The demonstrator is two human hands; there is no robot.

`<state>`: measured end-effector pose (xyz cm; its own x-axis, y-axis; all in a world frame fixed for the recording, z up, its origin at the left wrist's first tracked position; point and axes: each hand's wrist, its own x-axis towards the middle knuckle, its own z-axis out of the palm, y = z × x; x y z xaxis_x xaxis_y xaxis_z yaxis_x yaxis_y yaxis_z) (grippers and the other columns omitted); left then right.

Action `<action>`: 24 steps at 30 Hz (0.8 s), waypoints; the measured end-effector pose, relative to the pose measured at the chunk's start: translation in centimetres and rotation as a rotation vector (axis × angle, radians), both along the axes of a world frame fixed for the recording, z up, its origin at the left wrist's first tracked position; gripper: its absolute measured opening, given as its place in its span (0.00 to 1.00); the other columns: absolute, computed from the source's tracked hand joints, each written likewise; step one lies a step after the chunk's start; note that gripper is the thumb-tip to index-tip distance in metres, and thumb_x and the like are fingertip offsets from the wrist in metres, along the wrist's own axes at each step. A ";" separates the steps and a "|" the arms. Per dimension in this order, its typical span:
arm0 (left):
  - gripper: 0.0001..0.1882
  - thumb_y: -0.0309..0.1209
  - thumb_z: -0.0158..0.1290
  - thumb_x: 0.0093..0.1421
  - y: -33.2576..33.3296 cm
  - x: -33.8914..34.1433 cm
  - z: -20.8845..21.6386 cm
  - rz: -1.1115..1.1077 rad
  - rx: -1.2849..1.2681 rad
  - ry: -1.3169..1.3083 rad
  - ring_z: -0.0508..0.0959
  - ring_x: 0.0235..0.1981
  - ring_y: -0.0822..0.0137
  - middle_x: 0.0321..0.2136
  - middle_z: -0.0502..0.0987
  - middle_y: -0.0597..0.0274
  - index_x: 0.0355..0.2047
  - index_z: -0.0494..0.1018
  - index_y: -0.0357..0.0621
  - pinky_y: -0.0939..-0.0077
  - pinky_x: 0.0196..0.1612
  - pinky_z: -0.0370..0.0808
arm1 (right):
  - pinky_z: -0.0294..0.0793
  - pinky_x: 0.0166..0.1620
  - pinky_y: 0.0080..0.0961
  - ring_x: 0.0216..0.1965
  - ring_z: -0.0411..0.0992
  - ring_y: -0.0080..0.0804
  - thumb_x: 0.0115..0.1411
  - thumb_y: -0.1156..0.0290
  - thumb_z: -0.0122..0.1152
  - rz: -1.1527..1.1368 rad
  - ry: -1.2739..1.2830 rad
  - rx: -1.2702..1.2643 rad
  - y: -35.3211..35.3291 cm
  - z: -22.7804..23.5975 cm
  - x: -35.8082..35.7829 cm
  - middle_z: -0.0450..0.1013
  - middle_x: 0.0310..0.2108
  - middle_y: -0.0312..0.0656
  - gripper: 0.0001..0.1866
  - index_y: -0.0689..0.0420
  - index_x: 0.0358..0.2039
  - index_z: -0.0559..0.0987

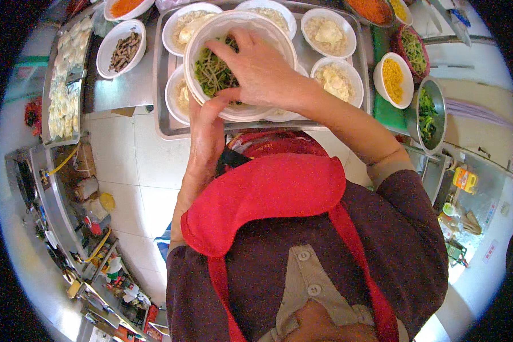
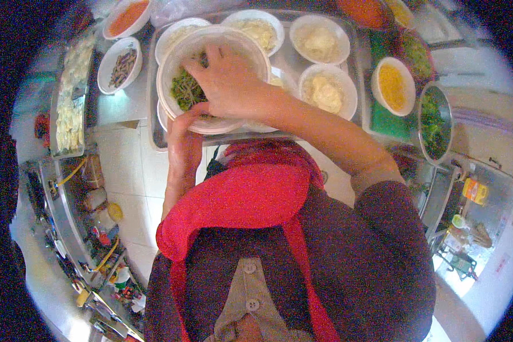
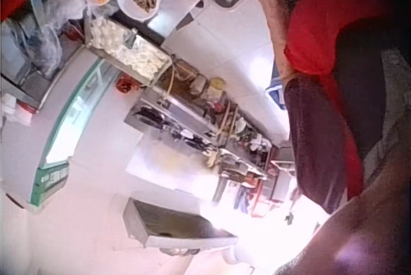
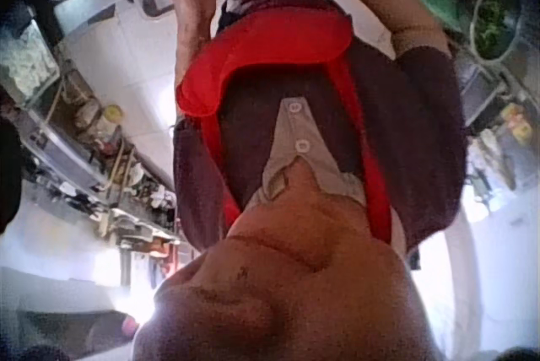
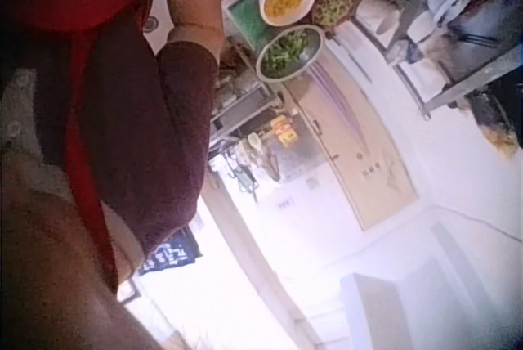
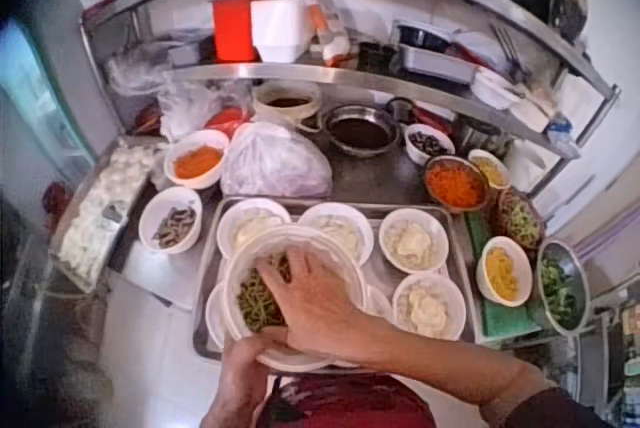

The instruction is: The person assembles multiple rice bowls by adding toppings. They wash green vegetables in a sink, then distribute them along with shredded carrots into bowls containing rice and fried eggs.

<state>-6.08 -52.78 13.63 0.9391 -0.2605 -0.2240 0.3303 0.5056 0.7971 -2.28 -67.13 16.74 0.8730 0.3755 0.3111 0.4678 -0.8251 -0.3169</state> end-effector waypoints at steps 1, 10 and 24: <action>0.37 0.28 0.49 0.45 0.7 -0.1 -0.3 0.003 -0.025 0.019 0.64 0.52 0.63 0.51 0.62 0.55 0.57 0.51 0.38 0.68 0.55 0.60 | 0.67 0.45 0.38 0.39 0.67 0.56 0.39 0.61 0.68 0.025 0.065 0.057 0.7 0.2 -0.1 0.61 0.44 0.57 0.34 0.53 0.48 0.67; 0.28 0.32 0.49 0.51 3.7 -1.0 -1.6 0.012 -0.247 0.284 0.69 0.48 0.59 0.47 0.67 0.55 0.53 0.58 0.38 0.61 0.54 0.63 | 0.69 0.44 0.34 0.40 0.69 0.46 0.37 0.72 0.63 0.013 0.286 0.043 1.7 -0.2 1.5 0.70 0.40 0.48 0.24 0.56 0.40 0.73; 0.26 0.31 0.48 0.51 6.5 1.0 -0.9 0.007 -0.196 0.192 0.68 0.48 0.60 0.47 0.67 0.54 0.51 0.60 0.37 0.62 0.51 0.65 | 0.66 0.49 0.39 0.49 0.64 0.48 0.34 0.69 0.66 0.340 0.021 -0.255 4.1 2.4 0.9 0.64 0.46 0.50 0.35 0.49 0.49 0.69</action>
